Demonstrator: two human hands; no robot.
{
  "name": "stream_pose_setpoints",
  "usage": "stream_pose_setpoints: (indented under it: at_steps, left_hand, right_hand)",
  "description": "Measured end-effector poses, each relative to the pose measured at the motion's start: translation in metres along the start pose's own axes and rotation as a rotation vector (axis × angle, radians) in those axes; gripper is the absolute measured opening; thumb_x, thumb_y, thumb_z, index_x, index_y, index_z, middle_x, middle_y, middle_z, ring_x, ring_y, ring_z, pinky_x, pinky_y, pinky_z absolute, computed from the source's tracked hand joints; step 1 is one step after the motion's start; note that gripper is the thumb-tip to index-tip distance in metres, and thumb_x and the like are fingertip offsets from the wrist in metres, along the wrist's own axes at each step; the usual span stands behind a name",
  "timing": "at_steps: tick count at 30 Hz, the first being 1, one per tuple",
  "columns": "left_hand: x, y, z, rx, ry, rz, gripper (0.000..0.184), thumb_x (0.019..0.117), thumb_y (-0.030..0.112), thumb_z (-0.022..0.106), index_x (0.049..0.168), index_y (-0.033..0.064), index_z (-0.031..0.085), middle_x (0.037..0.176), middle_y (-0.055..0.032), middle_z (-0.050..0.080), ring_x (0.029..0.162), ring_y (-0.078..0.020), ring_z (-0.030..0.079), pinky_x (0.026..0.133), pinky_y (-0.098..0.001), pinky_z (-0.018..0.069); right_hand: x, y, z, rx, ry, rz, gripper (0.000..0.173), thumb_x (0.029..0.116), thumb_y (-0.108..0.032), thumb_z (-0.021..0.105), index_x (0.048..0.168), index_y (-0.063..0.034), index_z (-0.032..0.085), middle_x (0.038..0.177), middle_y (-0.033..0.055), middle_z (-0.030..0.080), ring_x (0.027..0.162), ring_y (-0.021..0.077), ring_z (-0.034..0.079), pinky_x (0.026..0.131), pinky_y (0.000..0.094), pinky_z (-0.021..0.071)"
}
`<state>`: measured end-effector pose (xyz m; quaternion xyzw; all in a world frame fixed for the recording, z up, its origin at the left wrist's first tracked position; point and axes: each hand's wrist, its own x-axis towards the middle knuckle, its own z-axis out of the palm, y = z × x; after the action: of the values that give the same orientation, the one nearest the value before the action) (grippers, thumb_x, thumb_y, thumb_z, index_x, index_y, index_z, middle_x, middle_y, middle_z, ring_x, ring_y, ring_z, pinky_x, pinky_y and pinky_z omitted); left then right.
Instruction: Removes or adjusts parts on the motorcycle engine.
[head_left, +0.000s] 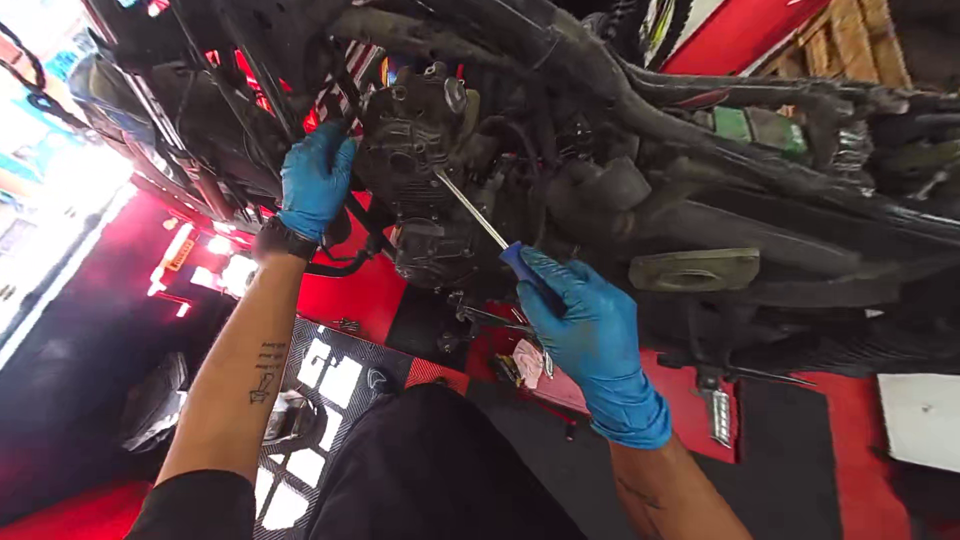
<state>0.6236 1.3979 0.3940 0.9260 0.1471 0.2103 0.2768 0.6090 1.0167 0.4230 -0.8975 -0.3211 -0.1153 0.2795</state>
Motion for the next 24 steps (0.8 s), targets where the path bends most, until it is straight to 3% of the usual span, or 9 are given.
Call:
stream_pose_setpoints:
  at_steps: [7, 11, 20, 22, 24]
  left_hand:
    - [-0.004, -0.011, 0.018, 0.034, 0.191, 0.116, 0.044, 0.1044, 0.036, 0.053, 0.134, 0.0068, 0.067, 0.125, -0.0144, 0.072, 0.123, -0.0301, 0.065, 0.108, -0.0458, 0.0469]
    - [-0.002, -0.013, 0.023, 0.026, 0.220, 0.103, 0.040, 0.1038, 0.036, 0.054, 0.131, 0.0108, 0.070, 0.125, -0.0095, 0.073, 0.123, -0.0236, 0.065, 0.109, -0.0400, 0.0464]
    - [0.000, -0.014, 0.031, -0.015, 0.278, 0.117, 0.038, 0.1027, 0.036, 0.057, 0.127, 0.0110, 0.072, 0.119, -0.0073, 0.074, 0.118, -0.0216, 0.065, 0.105, -0.0375, 0.0472]
    - [0.000, -0.010, 0.033, -0.021, 0.254, 0.092, 0.041, 0.1016, 0.041, 0.058, 0.128, 0.0135, 0.072, 0.121, -0.0062, 0.074, 0.121, -0.0226, 0.064, 0.108, -0.0406, 0.0453]
    - [0.000, -0.007, 0.036, 0.016, 0.219, 0.067, 0.052, 0.0965, 0.057, 0.061, 0.128, 0.0176, 0.073, 0.123, -0.0055, 0.073, 0.122, -0.0255, 0.063, 0.106, -0.0478, 0.0440]
  right_hand:
    - [0.014, -0.011, -0.018, -0.060, -0.077, -0.021, 0.038, 0.0994, -0.028, 0.059, 0.135, -0.0237, 0.070, 0.094, 0.0121, 0.072, 0.074, 0.0223, 0.066, 0.062, 0.0420, 0.0513]
    - [0.026, -0.014, -0.034, -0.083, -0.131, -0.048, 0.039, 0.1000, -0.032, 0.059, 0.137, -0.0259, 0.069, 0.096, 0.0106, 0.071, 0.077, 0.0210, 0.065, 0.064, 0.0420, 0.0503]
    - [0.030, -0.016, -0.042, -0.115, -0.177, -0.021, 0.039, 0.0998, -0.035, 0.058, 0.136, -0.0279, 0.069, 0.099, 0.0105, 0.071, 0.080, 0.0216, 0.065, 0.066, 0.0438, 0.0484]
    - [0.029, -0.015, -0.041, -0.107, -0.166, -0.023, 0.038, 0.0998, -0.035, 0.058, 0.136, -0.0273, 0.069, 0.096, 0.0101, 0.071, 0.077, 0.0211, 0.063, 0.064, 0.0429, 0.0476]
    - [0.027, -0.016, -0.038, -0.093, -0.153, -0.013, 0.038, 0.0998, -0.035, 0.059, 0.136, -0.0275, 0.070, 0.094, 0.0096, 0.070, 0.076, 0.0205, 0.062, 0.063, 0.0419, 0.0469]
